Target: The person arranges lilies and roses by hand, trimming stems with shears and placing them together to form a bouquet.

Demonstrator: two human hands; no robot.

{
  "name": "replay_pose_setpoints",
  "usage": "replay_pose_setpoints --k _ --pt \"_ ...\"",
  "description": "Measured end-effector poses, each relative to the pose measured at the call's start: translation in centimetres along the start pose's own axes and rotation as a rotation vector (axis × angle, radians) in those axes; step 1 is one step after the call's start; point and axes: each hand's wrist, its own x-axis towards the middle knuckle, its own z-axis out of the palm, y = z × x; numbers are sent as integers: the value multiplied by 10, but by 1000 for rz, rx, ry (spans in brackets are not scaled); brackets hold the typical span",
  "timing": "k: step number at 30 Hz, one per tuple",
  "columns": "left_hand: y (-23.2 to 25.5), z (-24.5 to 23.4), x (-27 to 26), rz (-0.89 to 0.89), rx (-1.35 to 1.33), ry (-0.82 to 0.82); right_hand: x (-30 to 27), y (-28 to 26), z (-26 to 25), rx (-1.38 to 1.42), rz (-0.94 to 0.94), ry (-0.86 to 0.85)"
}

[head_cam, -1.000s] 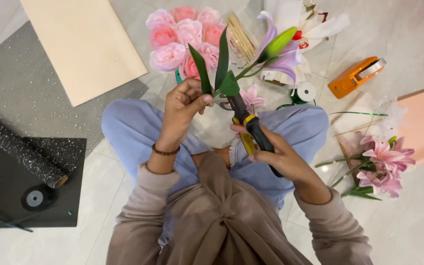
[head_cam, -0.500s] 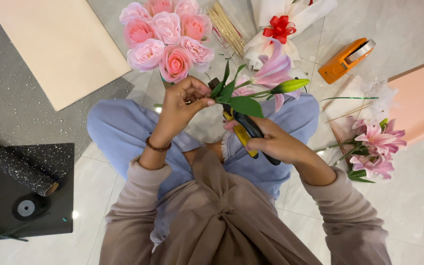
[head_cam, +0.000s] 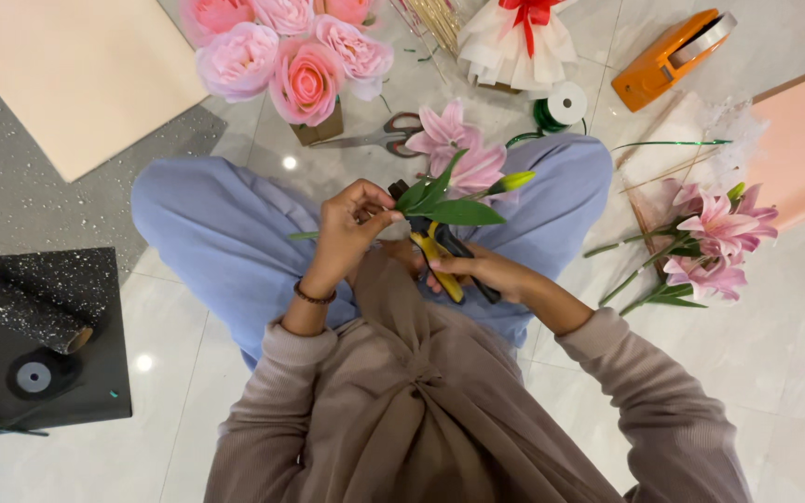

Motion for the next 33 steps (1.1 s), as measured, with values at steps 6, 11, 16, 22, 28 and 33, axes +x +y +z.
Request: replay_pose_setpoints --k 6,11,16,22,28,33 --pt "15 -11 3 -8 163 -6 47 60 7 308 132 20" --pt "2 -21 3 -31 247 14 73 78 4 421 160 -87" --pt "-1 -36 -20 -8 45 93 74 74 -5 500 202 -331" --pt "40 -55 -66 122 -267 332 64 37 -10 275 137 -135" --pt "48 -70 -66 221 -473 382 69 33 -14 -139 -20 -64" --pt "48 -64 -67 235 -528 365 56 5 -5 -208 3 -157"
